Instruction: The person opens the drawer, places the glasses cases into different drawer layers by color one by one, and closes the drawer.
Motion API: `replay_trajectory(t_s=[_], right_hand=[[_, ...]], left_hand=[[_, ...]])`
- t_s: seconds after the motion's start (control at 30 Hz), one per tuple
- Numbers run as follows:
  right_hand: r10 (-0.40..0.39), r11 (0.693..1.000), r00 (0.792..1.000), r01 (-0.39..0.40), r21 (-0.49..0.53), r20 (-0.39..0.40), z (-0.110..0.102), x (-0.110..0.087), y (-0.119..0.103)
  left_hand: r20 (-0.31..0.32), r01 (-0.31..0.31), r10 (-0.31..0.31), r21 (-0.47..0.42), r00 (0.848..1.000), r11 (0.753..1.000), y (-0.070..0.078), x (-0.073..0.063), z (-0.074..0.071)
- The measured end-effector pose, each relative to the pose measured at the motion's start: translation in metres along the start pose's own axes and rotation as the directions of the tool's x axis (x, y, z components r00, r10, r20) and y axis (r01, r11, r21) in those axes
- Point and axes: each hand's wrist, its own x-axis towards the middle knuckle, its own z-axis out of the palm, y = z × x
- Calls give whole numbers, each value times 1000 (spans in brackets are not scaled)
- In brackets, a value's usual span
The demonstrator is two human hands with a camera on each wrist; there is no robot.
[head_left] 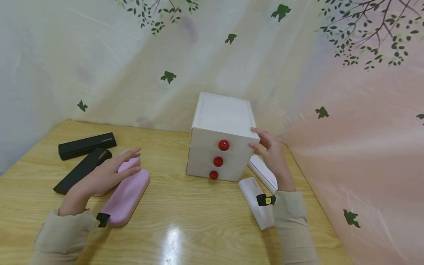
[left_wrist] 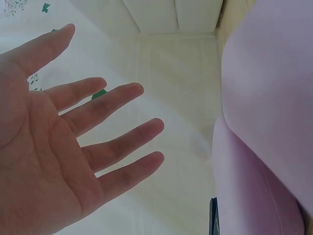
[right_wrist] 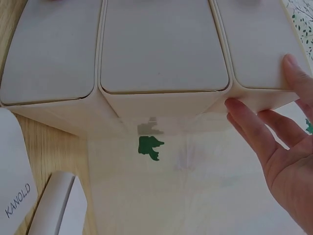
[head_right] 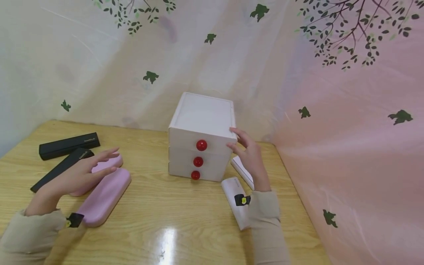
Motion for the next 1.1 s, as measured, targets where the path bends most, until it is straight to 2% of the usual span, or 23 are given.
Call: replay_trajectory(t_s=[0.27, 0.57, 0.77, 1.1], right_hand=[[10, 1000, 1000, -10, 6, 28, 14, -3, -8], [-62, 998, 997, 61, 23, 46, 33, -5, -18], [-72, 996, 996, 68, 52, 60, 44, -7, -27], [-60, 998, 996, 58, 33, 71, 60, -11, -38]], left_hand=[[-3, -4, 4, 8, 1000, 1000, 0, 0, 0], [-11, 0, 0, 4, 1000, 1000, 2, -2, -1], [-9, -5, 5, 9, 1000, 1000, 1, -2, -2], [-18, -4, 4, 10, 1000, 1000, 3, -3, -2]])
